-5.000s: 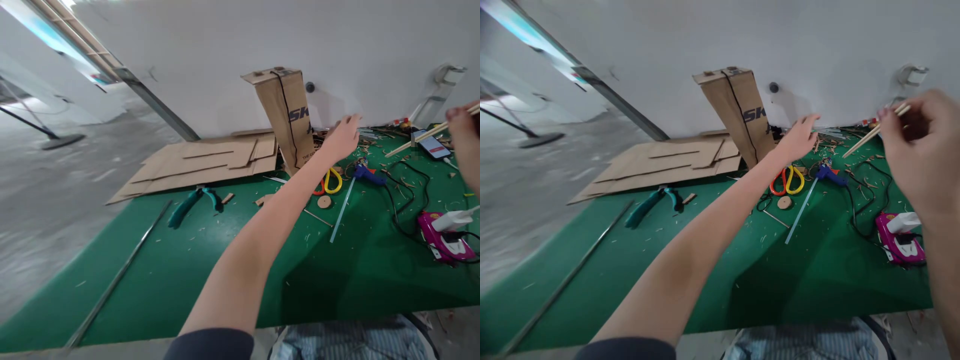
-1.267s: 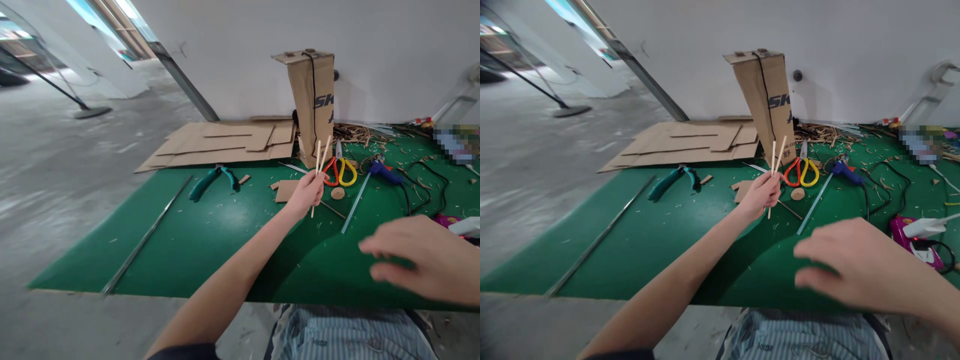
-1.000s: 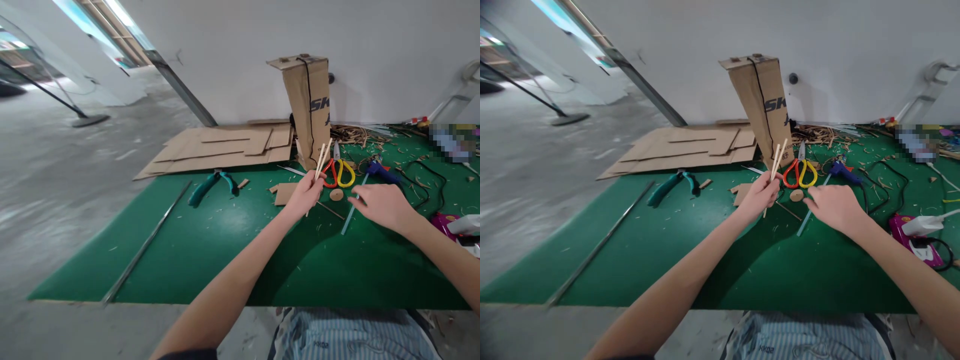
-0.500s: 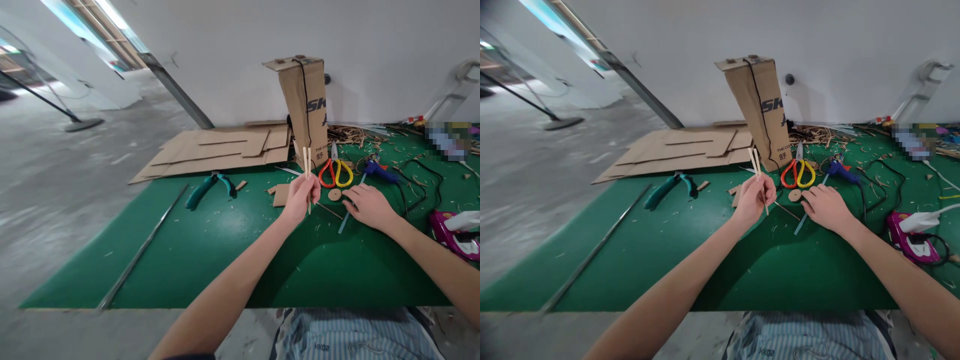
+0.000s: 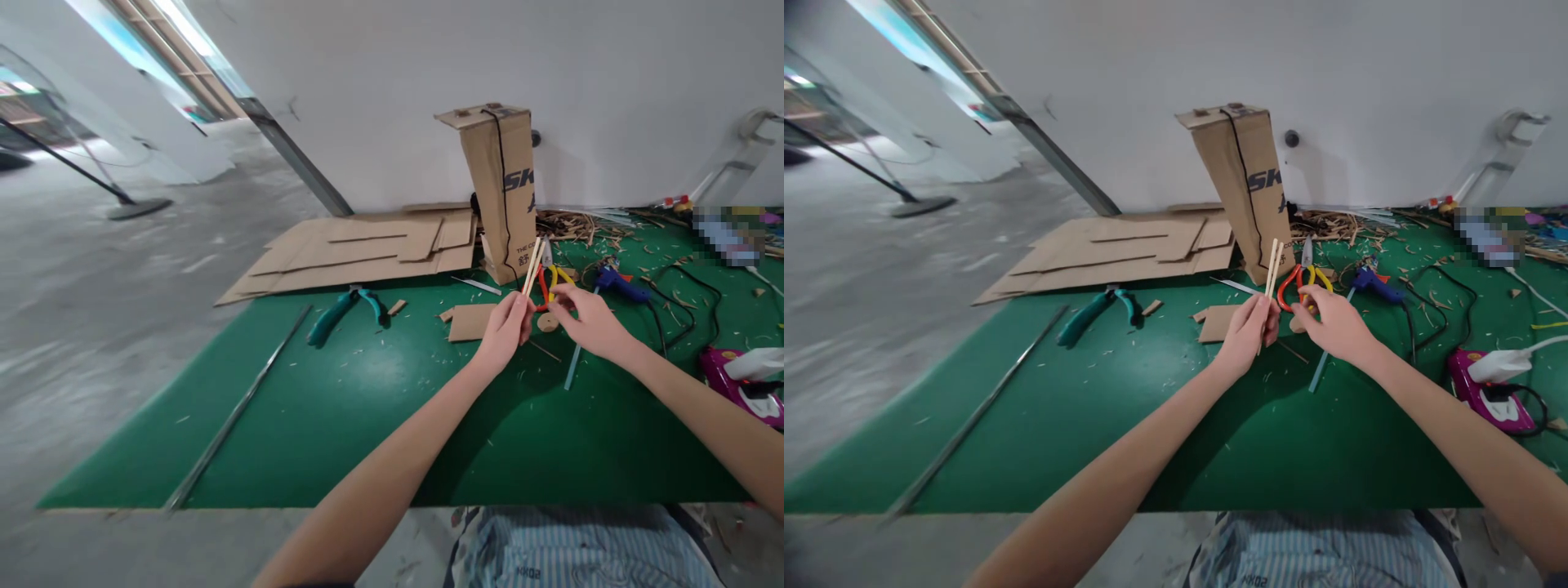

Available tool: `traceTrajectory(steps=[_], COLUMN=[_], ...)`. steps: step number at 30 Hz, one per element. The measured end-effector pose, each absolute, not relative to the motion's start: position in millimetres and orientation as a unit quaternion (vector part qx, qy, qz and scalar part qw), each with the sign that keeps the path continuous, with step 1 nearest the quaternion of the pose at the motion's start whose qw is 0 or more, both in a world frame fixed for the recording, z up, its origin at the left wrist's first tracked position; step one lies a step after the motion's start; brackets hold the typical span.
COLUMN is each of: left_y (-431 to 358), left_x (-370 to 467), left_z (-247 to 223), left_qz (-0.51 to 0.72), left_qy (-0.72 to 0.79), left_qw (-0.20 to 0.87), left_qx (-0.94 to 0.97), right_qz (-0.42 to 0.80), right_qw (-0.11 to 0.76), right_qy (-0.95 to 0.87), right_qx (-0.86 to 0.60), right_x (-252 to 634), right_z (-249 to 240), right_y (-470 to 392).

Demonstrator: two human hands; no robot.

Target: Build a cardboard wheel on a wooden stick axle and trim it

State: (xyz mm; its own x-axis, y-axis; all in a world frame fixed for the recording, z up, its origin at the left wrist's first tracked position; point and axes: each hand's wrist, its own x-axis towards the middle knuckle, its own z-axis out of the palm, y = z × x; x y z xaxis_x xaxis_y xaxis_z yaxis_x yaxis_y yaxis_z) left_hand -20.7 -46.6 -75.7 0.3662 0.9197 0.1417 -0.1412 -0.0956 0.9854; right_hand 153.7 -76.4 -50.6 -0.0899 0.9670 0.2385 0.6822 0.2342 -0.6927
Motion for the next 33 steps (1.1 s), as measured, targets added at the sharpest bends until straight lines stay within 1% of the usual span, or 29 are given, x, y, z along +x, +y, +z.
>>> traceTrajectory(steps=[2, 3, 6, 8, 10, 12, 13, 15, 17, 19, 21, 23, 27, 30, 33], left_y=[-47, -48, -51, -50, -43, -31, -23, -5, 11, 25, 34, 41, 46, 40, 26], left_x=[-23, -23, -25, -27, -33, -46, -57, -86, -122, -158, -185, -201, -200, -191, -184], left_z=[-73, -72, -68, -64, -56, -43, -36, -22, -15, -17, -26, -37, -47, -38, -17], left_qz=[0.420, 0.394, 0.318, 0.292, 0.276, 0.254, 0.236, 0.200, 0.161, 0.121, 0.093, 0.093, 0.096, 0.107, 0.139], left_qy=[0.331, 0.326, 0.318, 0.340, 0.384, 0.464, 0.511, 0.625, 0.721, 0.795, 0.828, 0.830, 0.839, 0.840, 0.827], left_qw=[0.576, 0.569, 0.514, 0.409, 0.234, 0.069, 0.024, -0.029, -0.039, 0.012, 0.076, 0.111, 0.137, 0.126, 0.102], left_qx=[0.619, 0.644, 0.731, 0.795, 0.850, 0.846, 0.826, 0.754, 0.672, 0.595, 0.548, 0.538, 0.518, 0.517, 0.535], right_qz=[0.325, 0.360, 0.398, 0.409, 0.418, 0.425, 0.432, 0.460, 0.496, 0.532, 0.554, 0.560, 0.564, 0.569, 0.569], right_qw=[0.432, 0.459, 0.500, 0.526, 0.559, 0.588, 0.597, 0.600, 0.586, 0.554, 0.515, 0.488, 0.465, 0.463, 0.478], right_qy=[-0.668, -0.650, -0.604, -0.569, -0.527, -0.485, -0.466, -0.440, -0.427, -0.429, -0.440, -0.450, -0.440, -0.422, -0.418], right_qx=[-0.511, -0.486, -0.477, -0.482, -0.484, -0.489, -0.489, -0.484, -0.478, -0.476, -0.483, -0.495, -0.521, -0.533, -0.523], right_x=[145, 141, 135, 138, 144, 150, 152, 153, 149, 142, 136, 132, 130, 132, 137], right_z=[-47, -46, -48, -51, -55, -58, -59, -59, -58, -56, -55, -54, -54, -56, -58], right_y=[-74, -73, -73, -73, -71, -70, -69, -69, -70, -72, -74, -76, -79, -78, -77])
